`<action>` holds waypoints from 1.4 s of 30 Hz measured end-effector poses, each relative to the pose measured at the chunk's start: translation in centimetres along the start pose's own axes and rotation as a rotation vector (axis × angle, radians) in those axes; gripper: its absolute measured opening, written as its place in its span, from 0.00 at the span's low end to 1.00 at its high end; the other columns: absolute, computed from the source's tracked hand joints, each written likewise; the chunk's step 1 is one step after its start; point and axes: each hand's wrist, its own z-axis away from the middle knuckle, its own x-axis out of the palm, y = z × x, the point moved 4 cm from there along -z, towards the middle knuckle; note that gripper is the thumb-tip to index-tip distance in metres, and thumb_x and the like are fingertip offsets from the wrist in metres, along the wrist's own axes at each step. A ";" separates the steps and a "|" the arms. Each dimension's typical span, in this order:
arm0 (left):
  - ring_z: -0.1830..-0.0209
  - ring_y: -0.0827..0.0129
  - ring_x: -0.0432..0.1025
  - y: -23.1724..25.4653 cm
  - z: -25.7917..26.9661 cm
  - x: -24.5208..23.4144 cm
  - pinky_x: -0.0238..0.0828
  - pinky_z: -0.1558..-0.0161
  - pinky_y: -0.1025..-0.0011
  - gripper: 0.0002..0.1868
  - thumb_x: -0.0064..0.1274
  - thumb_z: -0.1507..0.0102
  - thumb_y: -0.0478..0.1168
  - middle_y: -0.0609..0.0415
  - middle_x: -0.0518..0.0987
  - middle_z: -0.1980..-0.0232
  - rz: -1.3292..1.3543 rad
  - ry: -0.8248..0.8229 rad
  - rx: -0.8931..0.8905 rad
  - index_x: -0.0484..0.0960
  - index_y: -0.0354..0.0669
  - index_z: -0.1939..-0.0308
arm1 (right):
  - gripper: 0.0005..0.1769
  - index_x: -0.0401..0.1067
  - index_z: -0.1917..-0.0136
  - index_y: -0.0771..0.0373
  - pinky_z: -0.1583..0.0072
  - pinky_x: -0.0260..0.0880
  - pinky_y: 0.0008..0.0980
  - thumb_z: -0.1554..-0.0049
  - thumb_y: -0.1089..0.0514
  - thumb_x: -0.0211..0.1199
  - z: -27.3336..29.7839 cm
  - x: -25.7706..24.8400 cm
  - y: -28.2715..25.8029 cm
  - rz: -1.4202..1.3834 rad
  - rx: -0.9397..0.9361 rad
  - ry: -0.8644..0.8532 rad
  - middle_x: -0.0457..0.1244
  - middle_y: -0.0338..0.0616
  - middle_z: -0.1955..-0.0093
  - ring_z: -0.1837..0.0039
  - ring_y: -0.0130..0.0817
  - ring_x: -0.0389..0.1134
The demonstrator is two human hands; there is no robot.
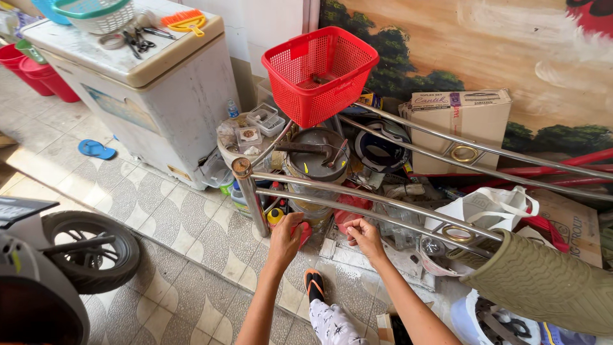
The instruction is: The person picks up two spray cans and then works with a small light bulb and wires on a cluttered workbench.
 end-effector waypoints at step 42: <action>0.45 0.59 0.68 -25.4 -38.5 11.3 0.65 0.47 0.61 0.14 0.55 0.41 0.42 0.52 0.71 0.52 -1.043 -0.709 0.257 0.71 0.48 0.53 | 0.09 0.76 0.47 0.61 0.56 0.73 0.25 0.37 0.57 0.59 -34.3 3.6 2.5 -0.004 0.420 0.186 0.66 0.35 0.58 0.58 0.22 0.68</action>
